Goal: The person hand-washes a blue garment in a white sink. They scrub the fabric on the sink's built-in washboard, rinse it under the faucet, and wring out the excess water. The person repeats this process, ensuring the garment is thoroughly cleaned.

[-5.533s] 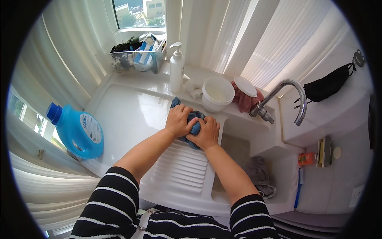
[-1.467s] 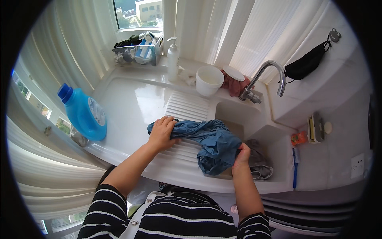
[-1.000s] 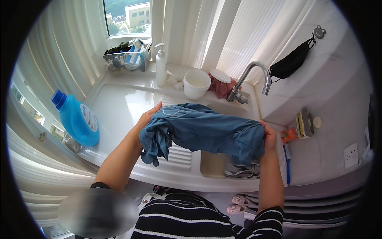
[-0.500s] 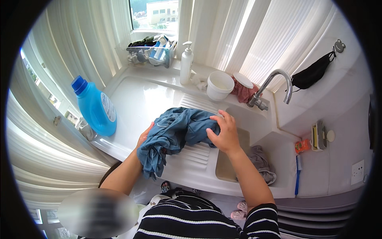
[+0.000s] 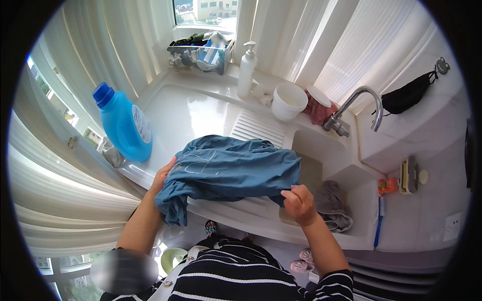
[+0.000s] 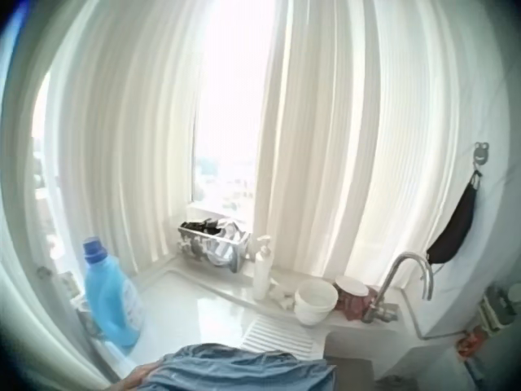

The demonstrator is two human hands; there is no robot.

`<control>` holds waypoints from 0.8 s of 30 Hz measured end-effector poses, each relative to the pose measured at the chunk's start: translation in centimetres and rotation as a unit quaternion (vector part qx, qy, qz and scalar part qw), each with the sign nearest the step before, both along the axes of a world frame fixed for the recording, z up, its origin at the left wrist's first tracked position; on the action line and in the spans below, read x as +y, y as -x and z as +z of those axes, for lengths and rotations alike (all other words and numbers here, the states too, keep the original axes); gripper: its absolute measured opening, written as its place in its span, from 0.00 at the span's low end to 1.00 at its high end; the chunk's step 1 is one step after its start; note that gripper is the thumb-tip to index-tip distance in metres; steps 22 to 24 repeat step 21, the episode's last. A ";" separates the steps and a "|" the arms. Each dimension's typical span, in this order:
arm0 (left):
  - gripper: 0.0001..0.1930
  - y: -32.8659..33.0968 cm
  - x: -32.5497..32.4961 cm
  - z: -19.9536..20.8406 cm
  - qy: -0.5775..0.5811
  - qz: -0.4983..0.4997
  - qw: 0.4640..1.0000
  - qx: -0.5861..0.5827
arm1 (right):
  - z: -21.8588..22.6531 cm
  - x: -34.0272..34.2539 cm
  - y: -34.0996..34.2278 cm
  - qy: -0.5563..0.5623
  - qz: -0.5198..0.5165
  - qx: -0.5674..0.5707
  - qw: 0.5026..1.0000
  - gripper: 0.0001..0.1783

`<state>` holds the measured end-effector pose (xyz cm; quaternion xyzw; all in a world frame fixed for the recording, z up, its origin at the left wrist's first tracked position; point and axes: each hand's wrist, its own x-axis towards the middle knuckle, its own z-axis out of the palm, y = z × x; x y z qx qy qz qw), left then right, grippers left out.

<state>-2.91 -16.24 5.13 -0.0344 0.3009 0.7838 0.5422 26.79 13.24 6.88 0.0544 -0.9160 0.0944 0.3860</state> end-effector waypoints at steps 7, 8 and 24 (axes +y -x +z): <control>0.26 0.4 -1.7 1.0 0.036 -0.008 0.999 -0.004 | -2.7 -2.6 -6.3 0.096 -0.012 -0.176 0.980 0.26; 0.26 0.3 -1.9 1.2 0.034 -0.005 0.999 -0.012 | -2.8 -2.6 -6.3 0.109 -0.018 -0.166 0.980 0.26; 0.25 -0.6 0.8 2.6 -0.021 0.022 0.999 -0.017 | 3.1 -0.8 3.7 0.257 -0.048 -0.177 0.949 0.52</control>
